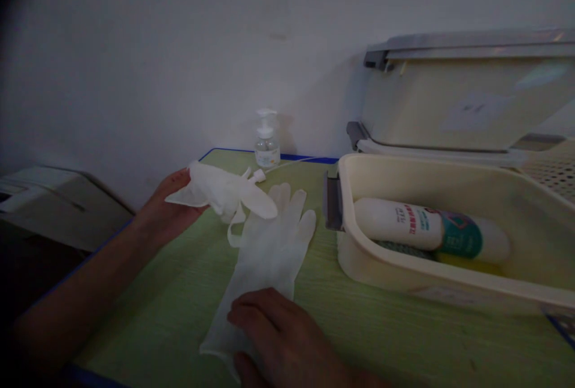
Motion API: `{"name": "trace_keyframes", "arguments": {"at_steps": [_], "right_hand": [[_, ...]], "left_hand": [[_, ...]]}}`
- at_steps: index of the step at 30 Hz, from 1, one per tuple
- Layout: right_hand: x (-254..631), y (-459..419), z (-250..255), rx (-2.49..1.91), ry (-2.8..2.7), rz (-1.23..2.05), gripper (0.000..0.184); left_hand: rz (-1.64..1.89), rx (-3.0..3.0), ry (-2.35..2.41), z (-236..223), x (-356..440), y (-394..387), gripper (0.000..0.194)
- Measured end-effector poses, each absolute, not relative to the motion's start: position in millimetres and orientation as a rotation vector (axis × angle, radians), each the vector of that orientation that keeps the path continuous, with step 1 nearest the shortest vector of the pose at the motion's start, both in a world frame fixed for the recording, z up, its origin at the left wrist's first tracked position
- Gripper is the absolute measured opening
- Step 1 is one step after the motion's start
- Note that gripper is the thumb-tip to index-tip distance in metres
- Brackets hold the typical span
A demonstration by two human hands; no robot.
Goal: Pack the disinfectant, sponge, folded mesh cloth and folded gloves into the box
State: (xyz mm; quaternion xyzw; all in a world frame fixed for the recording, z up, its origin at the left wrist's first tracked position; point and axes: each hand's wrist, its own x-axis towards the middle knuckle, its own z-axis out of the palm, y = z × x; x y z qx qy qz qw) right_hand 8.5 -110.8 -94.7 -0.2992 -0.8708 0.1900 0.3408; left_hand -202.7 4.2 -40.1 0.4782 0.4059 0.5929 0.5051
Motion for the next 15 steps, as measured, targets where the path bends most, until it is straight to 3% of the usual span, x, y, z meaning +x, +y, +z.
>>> {"name": "trace_keyframes", "arguments": {"at_steps": [6,9,12,15], "right_hand": [[5.7,-107.6,-87.8,-0.813,-2.208,0.435,0.028],[6.3,-101.5,-74.0,-0.715,-2.271,0.209,0.02],[10.4,-92.9,-49.1,-0.589,-2.326,-0.098,0.023],[10.8,-81.6,-21.0,-0.724,-2.248,-0.342,0.015]], "left_hand": [[1.323,0.968,0.864,-38.5,-195.7,0.2,0.005],[1.339,0.895,0.872,-35.0,-191.5,-0.4,0.01],[1.445,0.773,0.981,-27.5,-186.0,-0.9,0.012],[1.514,0.767,1.003,-12.8,-180.1,-2.4,0.02]]}}
